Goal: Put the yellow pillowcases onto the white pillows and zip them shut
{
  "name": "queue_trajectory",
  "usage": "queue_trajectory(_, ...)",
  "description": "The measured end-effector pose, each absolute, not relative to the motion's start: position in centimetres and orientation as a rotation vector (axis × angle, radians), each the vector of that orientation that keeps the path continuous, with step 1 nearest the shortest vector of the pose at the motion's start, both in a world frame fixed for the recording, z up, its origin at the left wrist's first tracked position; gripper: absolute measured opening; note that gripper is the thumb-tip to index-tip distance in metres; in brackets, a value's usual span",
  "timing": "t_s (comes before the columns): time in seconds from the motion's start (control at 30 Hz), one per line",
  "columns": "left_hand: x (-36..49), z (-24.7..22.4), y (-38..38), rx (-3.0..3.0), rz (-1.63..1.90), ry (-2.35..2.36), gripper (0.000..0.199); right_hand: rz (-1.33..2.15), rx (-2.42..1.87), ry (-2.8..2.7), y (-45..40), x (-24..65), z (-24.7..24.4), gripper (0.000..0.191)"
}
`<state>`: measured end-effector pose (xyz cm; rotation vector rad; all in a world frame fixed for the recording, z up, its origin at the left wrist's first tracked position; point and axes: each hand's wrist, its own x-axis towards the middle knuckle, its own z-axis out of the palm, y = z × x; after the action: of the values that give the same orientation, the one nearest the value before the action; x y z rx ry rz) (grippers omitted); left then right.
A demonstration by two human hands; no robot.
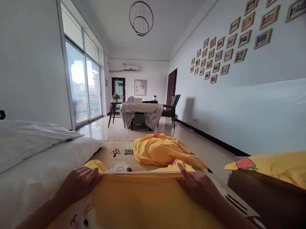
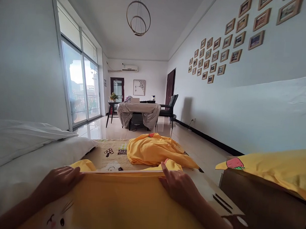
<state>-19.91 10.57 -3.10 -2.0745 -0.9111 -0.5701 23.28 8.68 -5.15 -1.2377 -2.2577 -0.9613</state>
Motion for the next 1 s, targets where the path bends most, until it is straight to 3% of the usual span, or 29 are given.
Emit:
queue_trajectory(0.13, -20.7, 2.5, 10.1, -1.857, -0.674, -0.716, 0.041, -1.170, -1.087, -2.042, 8.7, 22.3, -2.1, 0.054)
queue_trajectory(0.23, -21.8, 2.9, 10.0, -1.804, -0.694, -0.741, 0.041, -1.174, -0.972, -1.991, 9.2, 21.1, -2.6, 0.052)
queue_trajectory(0.37, -23.0, -4.3, 10.6, -2.099, -0.640, -0.970, 0.048, -0.926, -1.084, -2.169, 10.4, 19.1, -9.0, 0.051)
queue_trajectory(0.5, -22.6, -13.3, 10.5, -2.542, -0.598, -1.714, 0.056, -0.404, -1.255, -2.383, 11.0, 17.5, -17.0, 0.049)
queue_trajectory(0.6, -22.3, -15.4, 10.3, -2.622, -0.650, -2.018, 0.057, -0.146, -1.415, -2.296, 10.6, 17.6, -19.0, 0.049)
queue_trajectory(0.8, -23.7, -11.2, 11.2, -2.475, -0.765, -1.973, 0.056, 0.300, -1.542, -2.331, 9.6, 18.9, -13.4, 0.049)
queue_trajectory(0.9, -22.6, -7.4, 10.5, -2.424, -1.112, -1.682, 0.039, 0.341, -1.594, -2.481, 9.6, 19.6, -9.4, 0.035)
queue_trajectory(1.0, -17.9, -2.7, 8.8, -2.520, -1.142, -1.157, 0.020, 0.327, -1.606, -2.683, 10.0, 19.5, -5.6, 0.020)
